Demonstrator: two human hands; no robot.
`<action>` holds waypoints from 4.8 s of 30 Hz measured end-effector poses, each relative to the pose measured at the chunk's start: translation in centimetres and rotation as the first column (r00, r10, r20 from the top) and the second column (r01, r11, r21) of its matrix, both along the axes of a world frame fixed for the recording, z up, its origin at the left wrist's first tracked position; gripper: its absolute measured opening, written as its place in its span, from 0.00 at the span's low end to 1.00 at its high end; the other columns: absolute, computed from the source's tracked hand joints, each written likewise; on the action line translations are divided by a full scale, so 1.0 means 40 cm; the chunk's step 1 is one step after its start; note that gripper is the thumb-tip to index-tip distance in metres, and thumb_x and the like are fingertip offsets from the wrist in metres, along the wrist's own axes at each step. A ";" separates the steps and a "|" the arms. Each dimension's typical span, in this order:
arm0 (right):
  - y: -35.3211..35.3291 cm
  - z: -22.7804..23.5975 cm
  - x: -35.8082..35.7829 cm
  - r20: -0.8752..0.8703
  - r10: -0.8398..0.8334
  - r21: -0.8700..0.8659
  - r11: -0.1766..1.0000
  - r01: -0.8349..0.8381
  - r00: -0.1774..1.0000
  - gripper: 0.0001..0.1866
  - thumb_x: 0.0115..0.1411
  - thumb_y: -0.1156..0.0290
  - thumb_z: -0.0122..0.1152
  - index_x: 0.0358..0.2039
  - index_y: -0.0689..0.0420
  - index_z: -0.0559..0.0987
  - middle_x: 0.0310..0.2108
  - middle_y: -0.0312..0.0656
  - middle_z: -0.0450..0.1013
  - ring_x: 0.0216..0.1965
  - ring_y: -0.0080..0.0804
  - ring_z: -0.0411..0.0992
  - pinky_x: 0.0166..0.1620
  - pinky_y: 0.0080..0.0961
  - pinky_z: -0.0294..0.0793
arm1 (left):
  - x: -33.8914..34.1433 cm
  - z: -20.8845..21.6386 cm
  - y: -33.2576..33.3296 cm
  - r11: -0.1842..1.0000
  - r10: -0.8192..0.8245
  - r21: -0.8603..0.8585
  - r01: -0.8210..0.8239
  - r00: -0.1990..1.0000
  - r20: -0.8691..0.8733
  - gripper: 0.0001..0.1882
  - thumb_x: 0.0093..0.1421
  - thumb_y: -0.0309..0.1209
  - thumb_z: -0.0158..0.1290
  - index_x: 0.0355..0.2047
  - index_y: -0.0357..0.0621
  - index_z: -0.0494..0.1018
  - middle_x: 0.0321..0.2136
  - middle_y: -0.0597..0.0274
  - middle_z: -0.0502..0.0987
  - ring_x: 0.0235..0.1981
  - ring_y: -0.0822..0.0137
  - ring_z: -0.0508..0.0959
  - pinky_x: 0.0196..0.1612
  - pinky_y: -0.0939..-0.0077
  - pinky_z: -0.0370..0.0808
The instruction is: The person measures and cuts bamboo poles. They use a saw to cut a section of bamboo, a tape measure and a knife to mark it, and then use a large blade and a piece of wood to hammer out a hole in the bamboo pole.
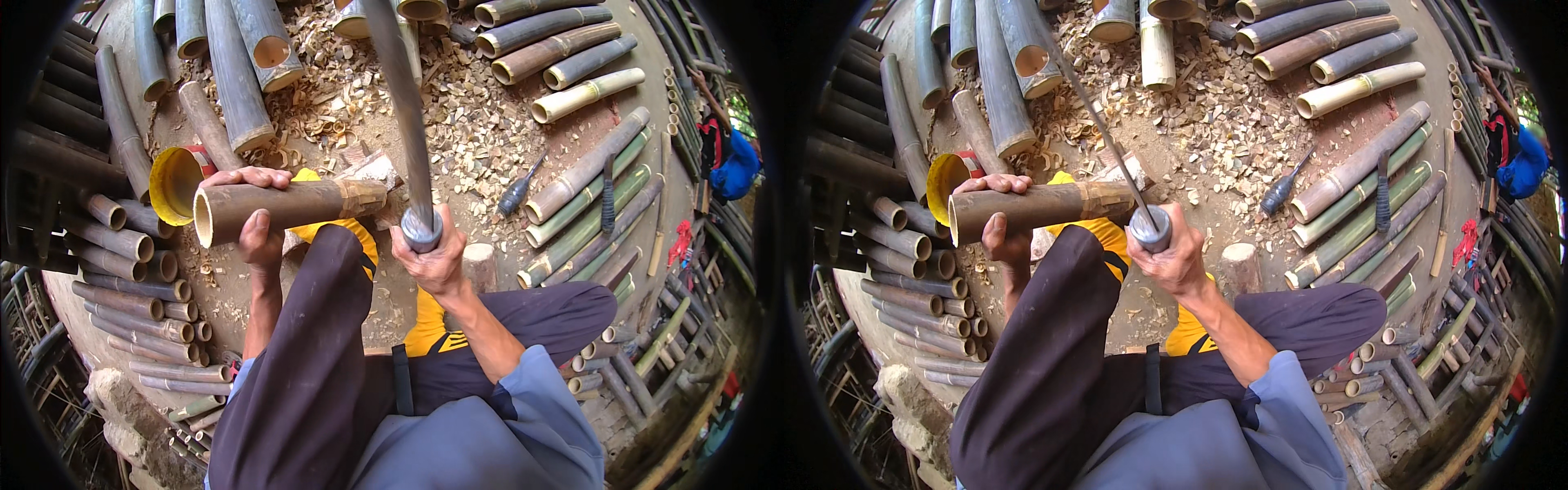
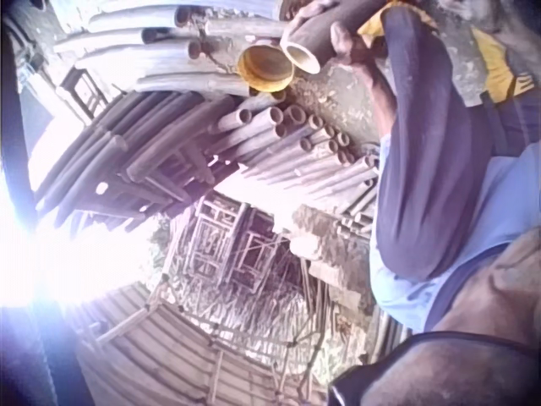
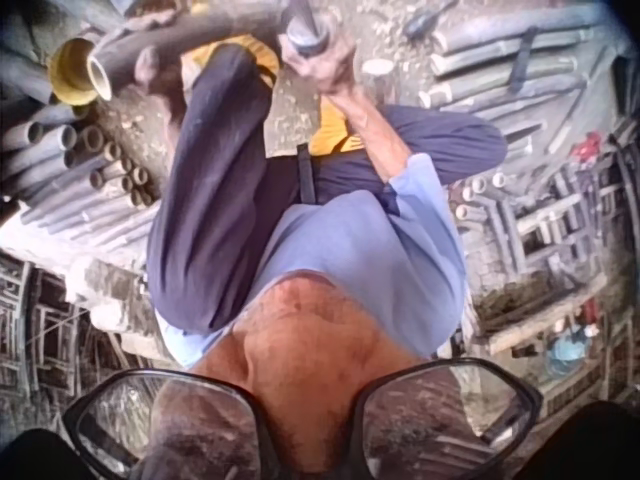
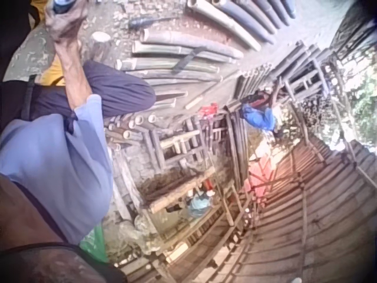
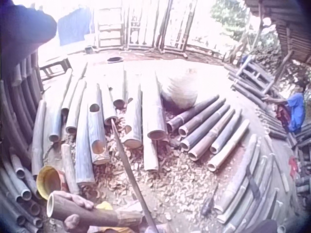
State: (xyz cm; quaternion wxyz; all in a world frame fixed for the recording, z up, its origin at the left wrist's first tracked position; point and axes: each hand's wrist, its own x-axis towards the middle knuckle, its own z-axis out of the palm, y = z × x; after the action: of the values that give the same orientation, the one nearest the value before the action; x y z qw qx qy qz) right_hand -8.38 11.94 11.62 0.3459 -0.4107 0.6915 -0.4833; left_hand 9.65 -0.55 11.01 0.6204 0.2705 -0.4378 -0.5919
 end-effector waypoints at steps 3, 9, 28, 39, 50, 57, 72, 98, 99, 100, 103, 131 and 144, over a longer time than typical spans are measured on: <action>0.009 -0.147 -0.028 -0.194 0.234 0.295 0.940 -0.171 0.953 0.15 0.49 0.71 0.64 0.34 0.62 0.70 0.24 0.50 0.75 0.27 0.41 0.78 0.26 0.32 0.74 | -0.015 -0.002 -0.004 0.999 -0.043 -0.026 0.044 0.999 0.025 0.28 0.46 0.33 0.55 0.47 0.44 0.57 0.33 0.54 0.67 0.36 0.59 0.71 0.46 0.57 0.69; 0.017 -0.014 -0.007 -0.040 0.155 0.143 0.979 -0.148 0.987 0.13 0.51 0.71 0.62 0.33 0.62 0.69 0.25 0.47 0.77 0.26 0.37 0.78 0.26 0.31 0.76 | -0.019 0.021 -0.003 0.991 -0.064 -0.109 0.072 0.995 0.076 0.28 0.47 0.32 0.55 0.46 0.42 0.57 0.32 0.51 0.67 0.36 0.57 0.72 0.45 0.57 0.71; 0.024 -0.160 -0.049 -0.092 0.230 0.431 0.886 -0.169 0.969 0.17 0.50 0.69 0.62 0.37 0.63 0.68 0.26 0.51 0.76 0.29 0.44 0.77 0.31 0.34 0.76 | -0.066 0.075 -0.028 0.911 0.248 0.314 -0.267 0.964 0.097 0.29 0.49 0.31 0.55 0.49 0.32 0.59 0.31 0.52 0.72 0.31 0.60 0.75 0.39 0.60 0.75; 0.016 -0.175 -0.040 -0.142 0.236 0.450 0.880 -0.150 0.961 0.17 0.50 0.70 0.64 0.34 0.62 0.66 0.24 0.47 0.75 0.24 0.39 0.76 0.26 0.30 0.74 | -0.086 0.062 -0.009 0.911 0.368 0.169 -0.375 0.927 0.075 0.21 0.49 0.28 0.49 0.42 0.36 0.59 0.27 0.52 0.70 0.27 0.59 0.74 0.35 0.61 0.75; 0.019 -0.142 -0.025 -0.259 0.098 0.053 0.995 -0.087 0.961 0.16 0.48 0.74 0.65 0.33 0.61 0.67 0.22 0.44 0.73 0.23 0.29 0.74 0.25 0.27 0.73 | -0.048 0.016 0.010 0.997 0.077 0.004 -0.077 0.995 -0.058 0.27 0.45 0.33 0.53 0.46 0.43 0.56 0.29 0.53 0.68 0.32 0.57 0.73 0.42 0.55 0.73; 0.011 -0.025 -0.005 -0.032 0.082 0.106 0.991 -0.078 0.996 0.15 0.50 0.71 0.64 0.33 0.62 0.67 0.23 0.48 0.75 0.23 0.35 0.76 0.25 0.29 0.75 | -0.032 0.021 0.005 0.999 0.031 -0.035 -0.032 0.999 -0.040 0.28 0.46 0.33 0.56 0.44 0.41 0.57 0.30 0.52 0.68 0.34 0.57 0.73 0.43 0.56 0.73; 0.008 -0.088 -0.015 -0.078 0.005 -0.093 0.996 -0.013 0.997 0.15 0.50 0.71 0.64 0.34 0.61 0.69 0.22 0.45 0.74 0.23 0.32 0.75 0.26 0.27 0.74 | -0.065 0.049 -0.023 0.921 0.362 0.154 -0.358 0.932 0.002 0.20 0.49 0.30 0.48 0.42 0.39 0.59 0.28 0.53 0.67 0.29 0.59 0.73 0.37 0.59 0.75; 0.008 -0.183 -0.055 -0.097 0.163 0.397 0.911 -0.112 0.982 0.13 0.46 0.72 0.63 0.31 0.62 0.71 0.22 0.47 0.73 0.24 0.35 0.75 0.29 0.31 0.74 | -0.001 0.053 -0.029 0.989 -0.014 0.146 -0.017 0.978 0.210 0.31 0.41 0.33 0.57 0.45 0.33 0.62 0.37 0.50 0.68 0.39 0.59 0.72 0.46 0.64 0.71; 0.003 -0.172 -0.059 -0.081 0.157 0.395 0.912 -0.113 0.984 0.13 0.46 0.72 0.63 0.31 0.62 0.71 0.22 0.47 0.73 0.24 0.35 0.75 0.29 0.31 0.74 | -0.058 0.109 -0.008 0.931 0.135 0.322 -0.170 0.982 0.130 0.28 0.45 0.31 0.53 0.47 0.33 0.61 0.37 0.48 0.69 0.38 0.58 0.73 0.47 0.61 0.71; 0.000 -0.158 -0.066 -0.066 0.148 0.395 0.912 -0.111 0.987 0.13 0.46 0.72 0.63 0.31 0.62 0.71 0.22 0.47 0.74 0.25 0.35 0.75 0.30 0.31 0.74 | -0.073 0.096 -0.016 0.917 0.237 0.319 -0.240 0.970 0.047 0.27 0.47 0.30 0.51 0.48 0.34 0.60 0.36 0.49 0.70 0.37 0.58 0.73 0.47 0.60 0.72; -0.020 -0.056 -0.027 -0.086 0.140 0.286 0.952 -0.110 0.986 0.13 0.47 0.72 0.63 0.32 0.62 0.71 0.23 0.46 0.74 0.24 0.34 0.75 0.28 0.28 0.74 | -0.038 0.075 -0.009 0.869 0.444 0.202 -0.452 0.892 0.089 0.23 0.50 0.30 0.48 0.47 0.38 0.59 0.32 0.52 0.70 0.33 0.60 0.73 0.43 0.59 0.74; 0.008 -0.180 -0.046 -0.118 0.178 0.377 0.918 -0.122 0.977 0.14 0.48 0.69 0.64 0.29 0.63 0.70 0.19 0.41 0.73 0.19 0.26 0.72 0.26 0.26 0.72 | -0.046 0.022 -0.027 0.992 0.123 -0.018 -0.124 0.991 -0.044 0.28 0.45 0.29 0.51 0.48 0.38 0.59 0.33 0.50 0.69 0.36 0.57 0.73 0.46 0.59 0.70; 0.038 -0.077 -0.068 0.112 -0.009 0.338 0.941 -0.029 0.994 0.14 0.48 0.70 0.66 0.33 0.62 0.73 0.18 0.40 0.74 0.19 0.26 0.73 0.23 0.25 0.72 | 0.028 -0.018 -0.029 0.523 -0.371 0.829 0.201 0.929 0.009 0.36 0.50 0.29 0.56 0.57 0.33 0.53 0.40 0.50 0.70 0.33 0.56 0.78 0.31 0.68 0.79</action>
State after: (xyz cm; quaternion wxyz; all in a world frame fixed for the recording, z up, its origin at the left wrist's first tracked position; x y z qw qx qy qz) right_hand -11.09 13.47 8.55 0.4521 -0.3208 0.7418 -0.3774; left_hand 10.77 -1.70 10.31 0.2758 0.5025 -0.2095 -0.7921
